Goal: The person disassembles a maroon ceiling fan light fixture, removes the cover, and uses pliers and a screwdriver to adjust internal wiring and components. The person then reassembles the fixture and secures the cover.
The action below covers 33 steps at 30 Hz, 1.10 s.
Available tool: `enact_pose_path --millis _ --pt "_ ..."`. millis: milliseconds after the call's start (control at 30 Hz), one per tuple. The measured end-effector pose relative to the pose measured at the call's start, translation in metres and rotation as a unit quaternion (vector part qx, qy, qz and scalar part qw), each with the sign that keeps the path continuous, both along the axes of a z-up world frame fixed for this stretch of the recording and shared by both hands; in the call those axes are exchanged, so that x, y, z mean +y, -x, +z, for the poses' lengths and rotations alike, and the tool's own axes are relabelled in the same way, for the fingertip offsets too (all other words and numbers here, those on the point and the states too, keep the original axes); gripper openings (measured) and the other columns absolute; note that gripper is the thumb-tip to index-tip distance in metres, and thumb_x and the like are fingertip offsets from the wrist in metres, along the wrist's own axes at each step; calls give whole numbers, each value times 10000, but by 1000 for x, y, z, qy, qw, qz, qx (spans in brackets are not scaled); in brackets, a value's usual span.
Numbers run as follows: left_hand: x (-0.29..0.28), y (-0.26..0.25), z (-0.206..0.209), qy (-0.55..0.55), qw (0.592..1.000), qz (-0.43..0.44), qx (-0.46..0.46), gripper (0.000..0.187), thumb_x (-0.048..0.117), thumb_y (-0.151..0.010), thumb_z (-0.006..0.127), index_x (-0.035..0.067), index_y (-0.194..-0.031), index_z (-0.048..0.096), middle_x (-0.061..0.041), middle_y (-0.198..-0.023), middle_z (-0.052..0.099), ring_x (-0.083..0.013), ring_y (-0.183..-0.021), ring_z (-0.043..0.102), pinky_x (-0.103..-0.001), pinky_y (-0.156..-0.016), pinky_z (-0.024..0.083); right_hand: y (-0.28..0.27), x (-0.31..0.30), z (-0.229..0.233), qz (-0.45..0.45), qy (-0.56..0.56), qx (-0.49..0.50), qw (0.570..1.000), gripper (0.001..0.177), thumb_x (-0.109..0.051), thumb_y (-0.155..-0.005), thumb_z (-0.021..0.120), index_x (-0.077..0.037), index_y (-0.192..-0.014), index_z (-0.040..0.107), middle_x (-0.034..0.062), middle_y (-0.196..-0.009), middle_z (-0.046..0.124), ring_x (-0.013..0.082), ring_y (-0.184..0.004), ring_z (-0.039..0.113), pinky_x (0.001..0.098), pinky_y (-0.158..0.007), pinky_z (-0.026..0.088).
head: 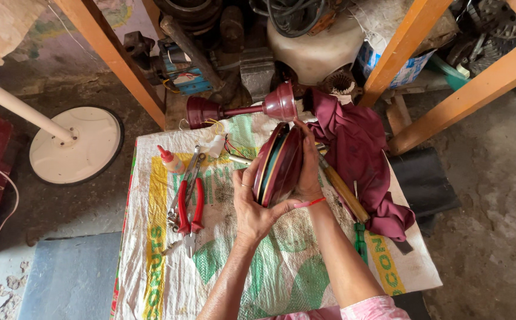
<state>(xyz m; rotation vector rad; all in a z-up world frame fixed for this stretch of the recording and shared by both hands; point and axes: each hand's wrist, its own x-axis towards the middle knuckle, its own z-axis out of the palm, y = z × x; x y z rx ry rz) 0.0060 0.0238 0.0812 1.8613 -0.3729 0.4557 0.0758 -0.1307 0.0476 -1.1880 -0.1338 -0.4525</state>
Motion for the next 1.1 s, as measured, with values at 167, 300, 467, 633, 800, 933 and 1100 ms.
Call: enact_pose_path --millis 167,300,467,633,800,933,1100 --pt "-4 4 0 -24 1000 6 -11 1210 605 -482 942 116 -1503 514 -132 -1239 557 -299 -1124 610 -444 -1000 550 4 5 3 38 -68 -5 997 516 -441 -1088 435 -104 -1473 497 40 -1351 572 152 -1194 585 338 -1028 522" --pt "-6 10 2 -19 1000 19 -9 1215 627 -478 939 123 -1496 507 -153 -1236 532 -308 -1139 611 -452 -985 560 2 3 -5 86 -102 -43 990 534 -438 -1110 435 -96 -1516 492 62 -1329 579 165 -1140 592 346 -992 522" --pt "-16 23 2 -32 998 40 -24 1195 611 -524 953 122 -1512 494 -193 -1327 511 -362 -1243 592 -472 -1030 553 -8 -8 -16 50 -10 -58 997 575 -457 -1098 410 -56 -1505 473 4 -1448 543 97 -1233 555 262 -1092 462" --pt "-18 24 -1 -45 997 55 -8 1215 625 -504 949 124 -1508 483 -239 -1346 472 -399 -1238 577 -488 -986 554 -9 -8 -18 64 5 -11 998 532 -404 -1120 467 -52 -1518 482 38 -1293 605 111 -1111 578 266 -992 489" --pt "-15 23 -1 -49 997 58 -14 1227 630 -499 949 131 -1516 477 -237 -1346 468 -403 -1247 571 -495 -984 555 -8 -5 -15 105 -50 -22 993 503 -396 -1106 461 -80 -1497 481 44 -1236 631 115 -1106 605 269 -982 510" --pt "-14 22 2 -50 997 50 -7 1255 644 -481 945 135 -1523 464 -213 -1304 478 -382 -1216 579 -489 -983 560 -10 -6 -17 100 -53 -17 993 490 -375 -1139 466 -61 -1513 493 12 -1246 613 84 -1046 577 247 -938 499" --pt "-13 21 10 -44 998 40 13 1272 646 -467 943 135 -1529 466 -194 -1259 482 -364 -1173 597 -484 -979 560 -12 -9 -16 105 -58 -23 993 457 -356 -1131 455 -68 -1484 495 16 -1186 640 74 -1000 607 238 -882 526"
